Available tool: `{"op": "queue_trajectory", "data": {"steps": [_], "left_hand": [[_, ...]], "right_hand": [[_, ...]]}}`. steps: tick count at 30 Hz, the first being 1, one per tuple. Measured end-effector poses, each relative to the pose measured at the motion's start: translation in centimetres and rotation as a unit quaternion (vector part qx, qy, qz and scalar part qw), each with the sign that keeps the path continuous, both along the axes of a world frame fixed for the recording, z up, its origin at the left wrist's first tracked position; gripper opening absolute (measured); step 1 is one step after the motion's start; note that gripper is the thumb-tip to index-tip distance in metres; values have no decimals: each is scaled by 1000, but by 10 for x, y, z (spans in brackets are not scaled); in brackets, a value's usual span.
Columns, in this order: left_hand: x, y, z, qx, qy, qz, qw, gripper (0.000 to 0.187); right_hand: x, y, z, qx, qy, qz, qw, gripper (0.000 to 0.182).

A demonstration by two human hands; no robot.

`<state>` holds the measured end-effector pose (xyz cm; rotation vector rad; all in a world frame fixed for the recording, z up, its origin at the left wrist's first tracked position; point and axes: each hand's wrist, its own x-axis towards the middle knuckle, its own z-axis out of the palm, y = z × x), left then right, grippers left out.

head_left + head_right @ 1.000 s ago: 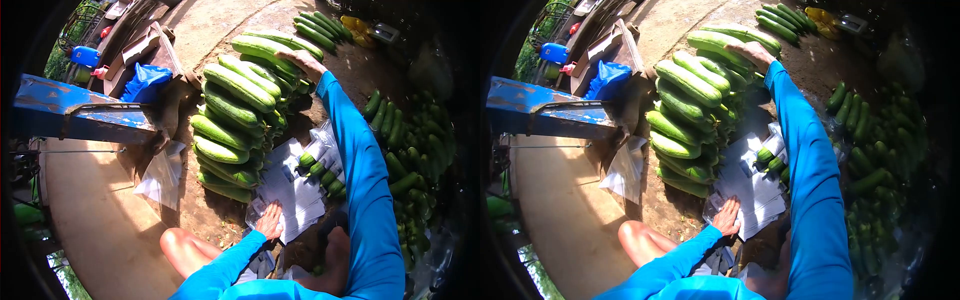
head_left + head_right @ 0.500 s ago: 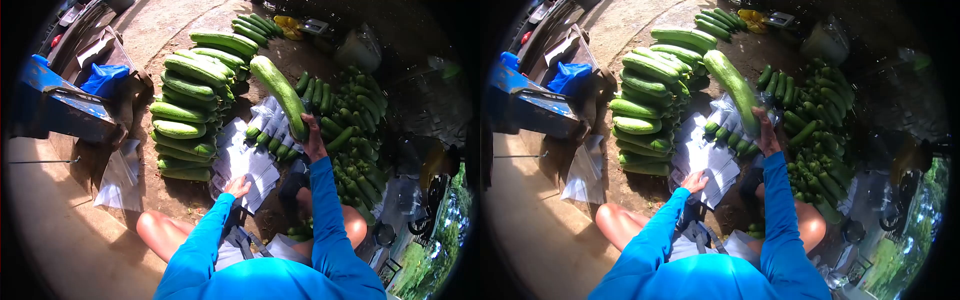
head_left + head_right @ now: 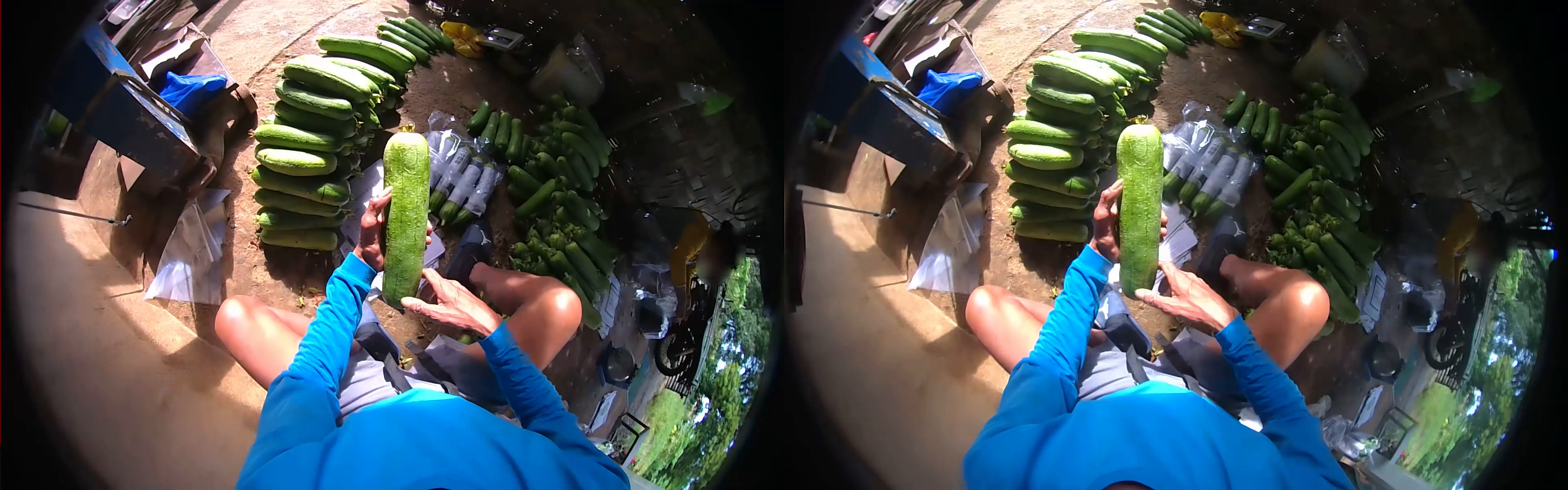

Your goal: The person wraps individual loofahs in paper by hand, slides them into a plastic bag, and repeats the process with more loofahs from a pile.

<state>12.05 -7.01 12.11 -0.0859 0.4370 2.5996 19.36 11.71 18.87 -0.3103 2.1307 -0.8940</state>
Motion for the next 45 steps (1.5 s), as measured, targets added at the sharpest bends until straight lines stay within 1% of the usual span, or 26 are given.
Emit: {"op": "queue_trajectory", "data": {"steps": [1,2,4,6,8,10,12,13,15,16,18,20,24,26,28,30,32,34,35,36,38,39,40,41,42,45], "left_hand": [[1,-1,1,-2,2,0,1000,67],[3,-2,0,-1,36,13,999,69],[4,-5,4,-2,72,25,997,71],[4,-11,13,25,-5,15,1000,72],[5,-15,12,49,47,11,998,73],[11,-19,19,69,36,71,994,73],[9,-26,19,54,55,56,995,70],[8,-26,21,28,43,97,994,72],[11,-29,23,-24,10,175,984,76],[13,-32,22,-28,8,176,984,76],[15,-39,20,62,-24,129,989,74],[17,-40,21,42,-15,135,990,74],[16,-48,33,-28,114,122,986,98],[20,-54,49,-67,131,110,983,101],[23,-59,65,-97,156,105,977,99],[25,-68,72,-153,212,63,963,97],[29,-68,86,-183,210,99,955,96],[32,-72,94,-159,228,114,954,93],[32,-72,95,-160,233,117,952,93],[32,-72,97,-131,211,131,960,90],[30,-75,92,-105,193,140,966,87],[26,-78,78,-23,190,126,973,83],[24,-78,78,60,186,111,974,79],[27,-73,79,52,111,143,982,69],[26,-72,76,51,112,140,982,69],[26,-72,66,26,71,160,984,65]], "right_hand": [[-1,9,-2,-44,71,79,993,66],[-14,12,8,10,-11,136,991,63],[-35,12,37,155,-2,212,965,56],[-50,25,34,80,144,205,965,55],[-69,29,46,22,222,180,958,54],[-93,26,53,16,173,168,970,54],[-104,15,52,-45,63,59,995,54],[-108,10,50,-48,65,62,995,54],[-108,1,40,-49,195,59,978,61],[-106,-4,36,-49,257,56,964,65],[-99,-25,43,-48,272,37,960,72],[-98,-40,23,-48,282,27,958,82],[-99,-58,7,-75,323,-21,943,78],[-108,-58,-4,-135,291,-46,946,85],[-113,-55,-1,-147,207,-125,959,74],[-118,-55,-6,-241,164,-175,940,70],[-110,-58,31,-318,42,-208,924,63],[-108,-52,37,-349,-79,-241,902,55],[-104,-50,27,-430,-65,-245,866,52],[-105,-50,16,-429,-111,-282,851,52],[-97,-54,21,-555,-189,-280,760,57],[-99,-54,36,-543,-251,-253,760,59],[-96,-58,33,-592,-254,-252,722,63],[-102,-58,31,-595,-297,-241,707,71],[-108,-58,30,-595,-339,-231,691,80],[-112,-60,34,-657,-401,-209,603,82]]}}
